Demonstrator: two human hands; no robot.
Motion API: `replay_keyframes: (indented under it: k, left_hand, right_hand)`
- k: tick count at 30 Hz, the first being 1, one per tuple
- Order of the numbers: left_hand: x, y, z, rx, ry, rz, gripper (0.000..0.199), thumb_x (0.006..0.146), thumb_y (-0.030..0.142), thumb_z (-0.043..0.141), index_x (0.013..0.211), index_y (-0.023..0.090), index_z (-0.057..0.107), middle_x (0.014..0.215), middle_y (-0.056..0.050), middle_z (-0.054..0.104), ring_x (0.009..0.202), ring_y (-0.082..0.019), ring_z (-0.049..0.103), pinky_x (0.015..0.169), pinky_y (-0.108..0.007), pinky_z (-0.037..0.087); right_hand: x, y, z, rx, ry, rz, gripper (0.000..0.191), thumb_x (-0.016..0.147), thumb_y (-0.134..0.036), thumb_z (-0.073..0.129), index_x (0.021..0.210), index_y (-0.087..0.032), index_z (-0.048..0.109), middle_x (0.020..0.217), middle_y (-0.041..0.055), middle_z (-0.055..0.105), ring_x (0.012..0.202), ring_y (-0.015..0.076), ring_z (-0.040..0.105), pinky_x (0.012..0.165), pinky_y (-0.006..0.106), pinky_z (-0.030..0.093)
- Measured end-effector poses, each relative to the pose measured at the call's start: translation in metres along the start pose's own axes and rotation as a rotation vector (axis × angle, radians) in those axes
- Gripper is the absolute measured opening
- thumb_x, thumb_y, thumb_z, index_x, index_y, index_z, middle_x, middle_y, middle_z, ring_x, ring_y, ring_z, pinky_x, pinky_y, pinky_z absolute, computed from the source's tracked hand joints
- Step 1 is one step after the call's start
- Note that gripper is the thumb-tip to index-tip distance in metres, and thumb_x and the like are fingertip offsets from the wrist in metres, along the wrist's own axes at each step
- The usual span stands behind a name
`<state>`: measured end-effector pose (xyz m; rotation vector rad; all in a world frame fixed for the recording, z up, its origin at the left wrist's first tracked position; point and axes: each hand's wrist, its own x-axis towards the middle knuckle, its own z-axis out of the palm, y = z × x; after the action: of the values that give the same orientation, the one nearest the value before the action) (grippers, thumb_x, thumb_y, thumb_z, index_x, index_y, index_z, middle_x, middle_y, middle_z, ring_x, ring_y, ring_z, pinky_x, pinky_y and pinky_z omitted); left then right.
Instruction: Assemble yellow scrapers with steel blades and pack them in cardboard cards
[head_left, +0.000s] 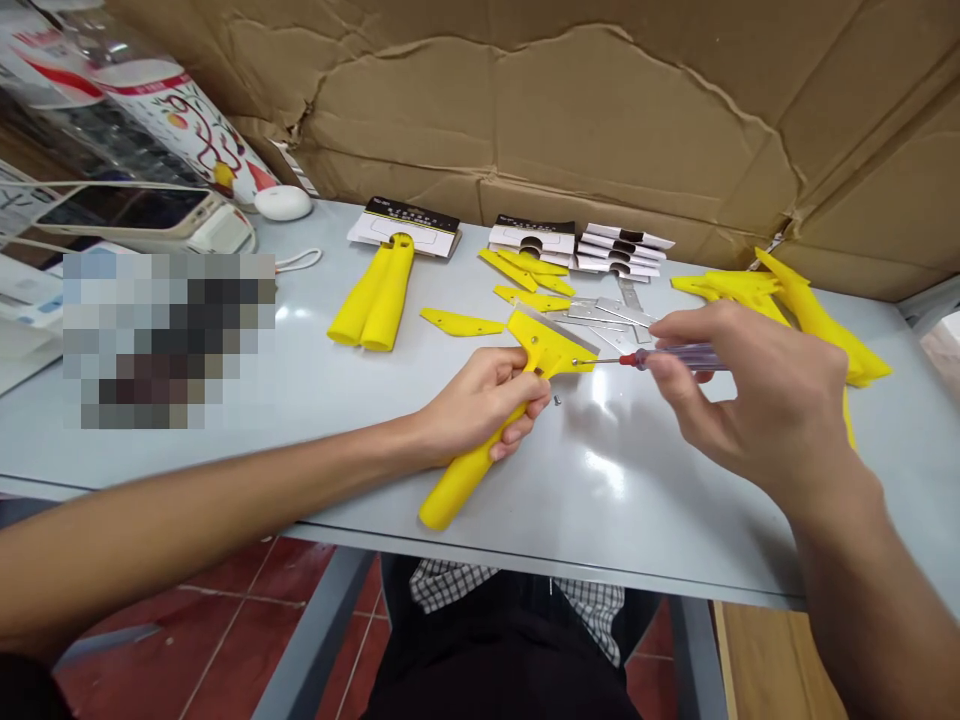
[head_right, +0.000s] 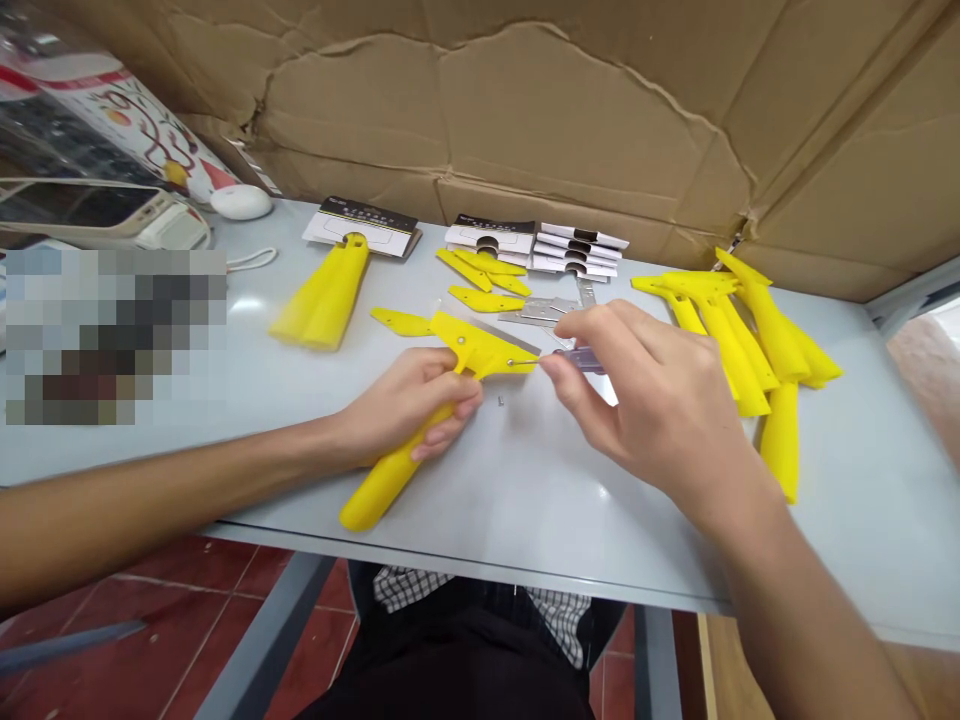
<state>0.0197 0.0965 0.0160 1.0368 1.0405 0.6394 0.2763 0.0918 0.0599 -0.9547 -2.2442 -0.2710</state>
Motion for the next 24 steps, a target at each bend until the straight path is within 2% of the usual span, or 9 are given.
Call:
replay_keyframes:
  k: [2,4,9,11,14,16,21,24]
  left_hand:
    - [0.0,0.0,0.0,0.002,-0.002,0.009,0.024,0.086,0.024,0.073,0.071,0.022,0.055,0.051,0.005,0.052,0.035,-0.008,0.045,0.032,-0.02,0.039]
    - [0.0,0.0,0.0,0.003,-0.007,0.026,0.026,0.089,0.028,0.078,0.074,0.022,0.056,0.053,0.005,0.053,0.035,-0.008,0.045,0.031,-0.02,0.039]
    - [0.0,0.002,-0.001,-0.003,-0.017,0.029,0.034,0.089,0.037,0.084,0.076,0.022,0.056,0.053,0.005,0.053,0.035,-0.008,0.046,0.031,-0.02,0.038]
    - [0.0,0.002,-0.002,-0.012,-0.023,0.027,0.034,0.088,0.036,0.084,0.074,0.022,0.056,0.052,0.005,0.054,0.035,-0.009,0.046,0.03,-0.02,0.038]
    - [0.0,0.003,-0.003,-0.021,-0.031,0.023,0.033,0.088,0.033,0.081,0.07,0.022,0.056,0.05,0.004,0.053,0.034,-0.01,0.046,0.03,-0.02,0.038]
    - [0.0,0.003,-0.003,-0.02,-0.037,0.021,0.032,0.088,0.033,0.079,0.068,0.022,0.057,0.048,0.004,0.052,0.034,-0.01,0.045,0.03,-0.02,0.038]
    - [-0.002,0.005,-0.002,0.001,-0.028,0.018,0.033,0.088,0.032,0.076,0.064,0.022,0.056,0.046,0.003,0.051,0.032,-0.01,0.044,0.029,-0.021,0.037]
    - [-0.002,0.005,-0.002,0.013,-0.02,0.01,0.032,0.088,0.033,0.076,0.065,0.022,0.056,0.045,0.003,0.05,0.031,-0.01,0.044,0.03,-0.021,0.037]
  right_hand:
    - [0.0,-0.001,-0.001,-0.075,0.007,0.012,0.008,0.111,-0.028,0.062,0.107,-0.026,0.068,0.079,-0.0019,0.079,0.062,0.0182,0.074,0.056,0.034,0.048]
    - [0.001,-0.004,-0.004,-0.084,0.01,0.007,0.008,0.109,-0.021,0.064,0.106,-0.028,0.068,0.079,-0.0038,0.081,0.062,0.0177,0.075,0.056,0.034,0.048]
    - [0.005,-0.012,-0.014,0.011,0.009,0.006,0.016,0.099,-0.022,0.08,0.102,-0.032,0.067,0.078,-0.0084,0.082,0.064,0.017,0.078,0.056,0.032,0.053]
    - [0.006,-0.014,-0.018,0.077,-0.027,0.015,0.019,0.097,-0.021,0.08,0.102,-0.033,0.067,0.079,-0.0094,0.082,0.068,0.0174,0.08,0.057,0.033,0.056]
    - [0.005,-0.017,-0.021,0.15,-0.157,0.045,0.024,0.099,-0.015,0.071,0.107,-0.037,0.066,0.1,-0.0071,0.086,0.088,0.0205,0.084,0.07,0.036,0.063]
    - [0.004,-0.018,-0.02,0.164,-0.174,0.021,0.023,0.099,-0.015,0.07,0.107,-0.036,0.066,0.109,-0.0045,0.086,0.091,0.0222,0.084,0.073,0.039,0.064]
    - [0.002,-0.021,-0.016,0.071,-0.067,-0.025,0.004,0.104,-0.028,0.069,0.101,-0.031,0.067,0.098,0.0006,0.083,0.077,0.0193,0.078,0.061,0.036,0.054]
    - [0.002,-0.023,-0.017,0.084,-0.102,0.038,0.015,0.109,-0.029,0.06,0.1,-0.031,0.072,0.094,0.0006,0.082,0.078,0.0183,0.078,0.063,0.035,0.052]
